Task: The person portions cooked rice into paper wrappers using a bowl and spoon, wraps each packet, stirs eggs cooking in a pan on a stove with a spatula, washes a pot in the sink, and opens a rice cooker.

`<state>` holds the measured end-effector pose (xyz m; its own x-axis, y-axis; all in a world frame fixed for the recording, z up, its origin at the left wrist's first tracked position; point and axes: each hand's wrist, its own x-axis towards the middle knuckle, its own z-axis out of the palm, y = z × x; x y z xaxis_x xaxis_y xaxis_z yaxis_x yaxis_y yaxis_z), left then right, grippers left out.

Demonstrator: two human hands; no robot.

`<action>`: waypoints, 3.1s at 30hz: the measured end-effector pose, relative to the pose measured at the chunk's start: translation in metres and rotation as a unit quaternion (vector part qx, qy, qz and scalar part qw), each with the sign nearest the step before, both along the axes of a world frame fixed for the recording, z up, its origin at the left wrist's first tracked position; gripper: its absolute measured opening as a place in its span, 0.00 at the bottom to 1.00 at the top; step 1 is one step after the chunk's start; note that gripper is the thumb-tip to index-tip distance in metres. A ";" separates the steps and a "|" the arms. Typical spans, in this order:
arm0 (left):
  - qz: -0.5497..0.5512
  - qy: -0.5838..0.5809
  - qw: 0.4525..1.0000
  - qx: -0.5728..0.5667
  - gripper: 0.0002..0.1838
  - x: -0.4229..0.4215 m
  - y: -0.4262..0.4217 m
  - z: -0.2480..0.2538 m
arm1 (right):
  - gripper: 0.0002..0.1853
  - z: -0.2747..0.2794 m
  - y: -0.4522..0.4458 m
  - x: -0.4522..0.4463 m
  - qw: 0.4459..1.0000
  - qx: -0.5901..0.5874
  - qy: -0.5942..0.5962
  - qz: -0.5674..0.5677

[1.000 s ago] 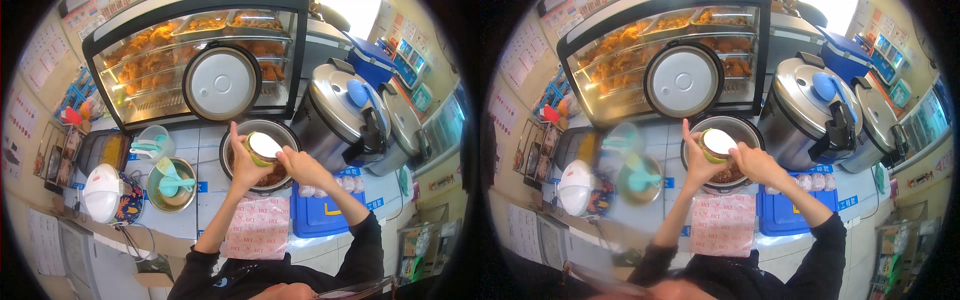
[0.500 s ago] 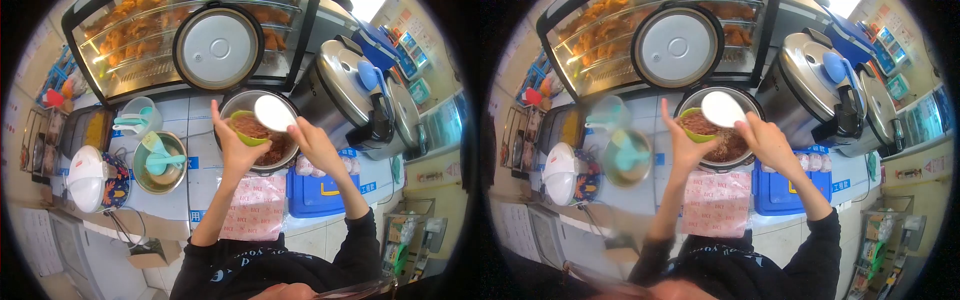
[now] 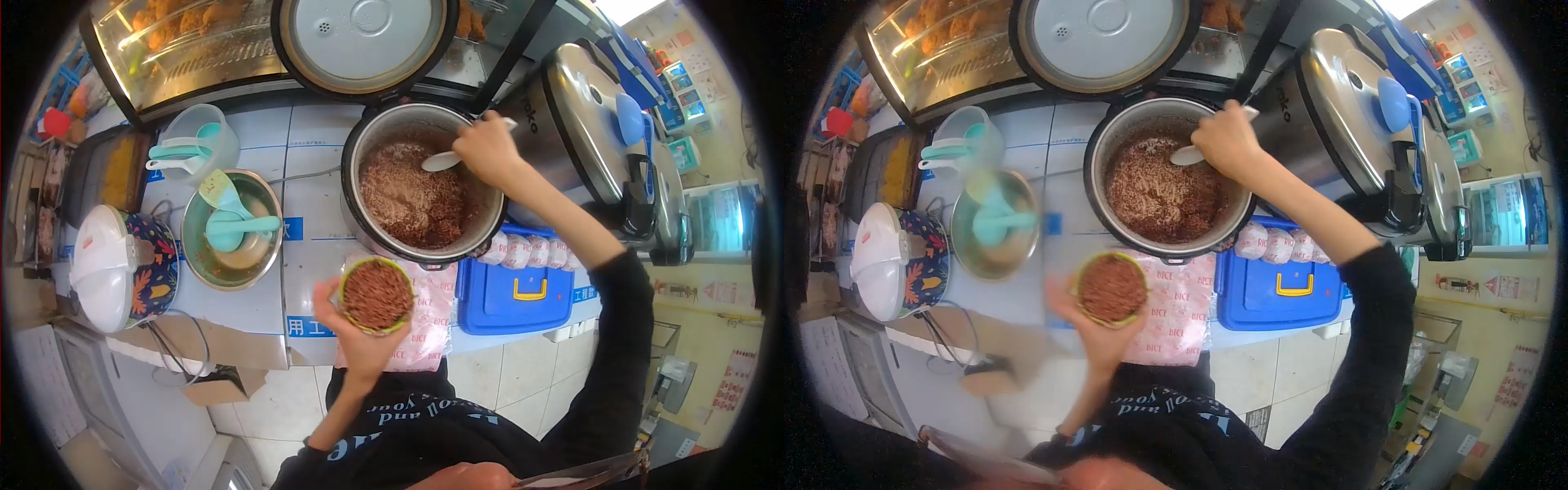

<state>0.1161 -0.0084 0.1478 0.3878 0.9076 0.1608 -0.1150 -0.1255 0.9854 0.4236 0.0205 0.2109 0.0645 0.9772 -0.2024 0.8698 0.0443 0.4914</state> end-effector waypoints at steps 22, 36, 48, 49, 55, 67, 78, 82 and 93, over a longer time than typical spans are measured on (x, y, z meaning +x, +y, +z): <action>0.024 0.050 0.998 -0.038 0.63 0.002 0.004 0.002 | 0.15 -0.018 -0.017 0.005 0.874 -0.166 0.449 -0.088; -0.115 0.233 0.943 0.206 0.57 0.115 0.066 0.089 | 0.04 0.064 -0.063 -0.087 0.950 0.228 0.071 -0.200; -0.066 0.115 0.957 0.257 0.58 0.135 0.049 0.084 | 0.22 0.036 -0.102 -0.141 0.915 0.357 0.076 -0.171; -0.065 0.112 0.957 0.258 0.58 0.134 0.051 0.083 | 0.22 0.037 -0.104 -0.140 0.912 0.362 0.106 -0.162; -0.057 0.038 0.969 0.237 0.69 0.121 0.066 0.060 | 0.24 0.060 -0.102 -0.118 0.859 0.439 0.223 -0.137; -0.079 0.002 0.966 0.246 0.68 0.120 0.075 0.062 | 0.17 0.048 -0.098 -0.107 0.713 0.370 0.532 -0.267; -0.096 0.003 0.952 0.290 0.64 0.113 0.080 0.054 | 0.26 0.038 -0.093 -0.107 0.718 0.236 0.595 -0.273; -0.153 -0.001 0.967 0.203 0.66 0.112 0.085 0.056 | 0.24 0.008 -0.079 -0.079 0.706 0.409 0.556 -0.162; -0.179 -0.035 0.974 0.134 0.67 0.106 0.094 0.058 | 0.20 0.021 -0.100 -0.079 0.672 0.359 0.586 -0.276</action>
<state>0.2226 0.0858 0.2056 0.6504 0.6381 0.4120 -0.2653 -0.3174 0.9104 0.3442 -0.0798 0.2322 0.6645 0.7428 0.0814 0.4648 -0.3255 -0.8234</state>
